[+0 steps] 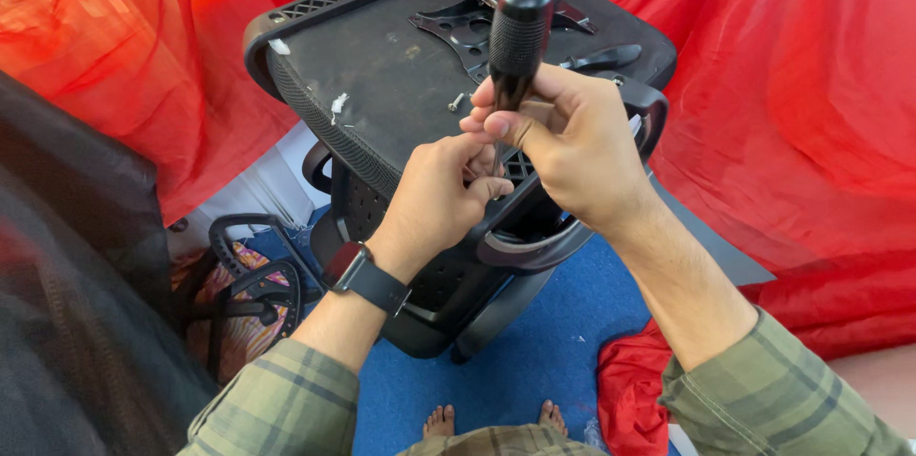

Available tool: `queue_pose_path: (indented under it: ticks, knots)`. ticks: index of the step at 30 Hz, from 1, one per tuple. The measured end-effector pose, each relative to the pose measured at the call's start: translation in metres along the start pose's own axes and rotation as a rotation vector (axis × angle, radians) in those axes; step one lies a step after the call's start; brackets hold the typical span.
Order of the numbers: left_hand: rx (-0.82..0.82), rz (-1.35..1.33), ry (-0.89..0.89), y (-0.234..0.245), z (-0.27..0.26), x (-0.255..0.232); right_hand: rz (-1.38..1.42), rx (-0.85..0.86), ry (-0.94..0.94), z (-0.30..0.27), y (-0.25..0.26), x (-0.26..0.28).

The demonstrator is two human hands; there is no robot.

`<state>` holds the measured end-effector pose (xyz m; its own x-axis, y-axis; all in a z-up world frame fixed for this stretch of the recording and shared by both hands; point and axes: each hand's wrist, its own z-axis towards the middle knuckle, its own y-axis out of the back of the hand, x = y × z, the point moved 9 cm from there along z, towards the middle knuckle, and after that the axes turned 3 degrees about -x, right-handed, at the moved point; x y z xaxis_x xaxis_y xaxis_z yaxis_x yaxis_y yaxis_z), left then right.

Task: The person uses a screwdriver to tighten screws into the underside of an overturned black office chair, securing the base to the seat. The person works on multiple screw locations around the chair base.

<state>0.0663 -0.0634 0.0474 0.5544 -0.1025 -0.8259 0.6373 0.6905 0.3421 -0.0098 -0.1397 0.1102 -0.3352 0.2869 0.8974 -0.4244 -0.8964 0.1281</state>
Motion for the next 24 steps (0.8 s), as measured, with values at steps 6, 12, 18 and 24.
queue_pose_path:
  ticks: [6,12,18,24]
  knots:
    - [0.026,0.012,0.028,0.0,0.001,0.004,-0.082,0.005,0.104,0.001,-0.003,0.007]
    - [0.095,-0.115,0.096,0.005,-0.001,0.007,-0.142,0.006,0.109,0.004,0.008,0.01]
    - [-0.143,0.281,0.358,0.037,-0.029,0.027,-0.245,-0.033,0.064,-0.002,0.012,0.014]
    - [-0.057,0.303,0.658,0.035,-0.049,0.074,-0.457,-0.064,0.226,0.001,0.013,0.034]
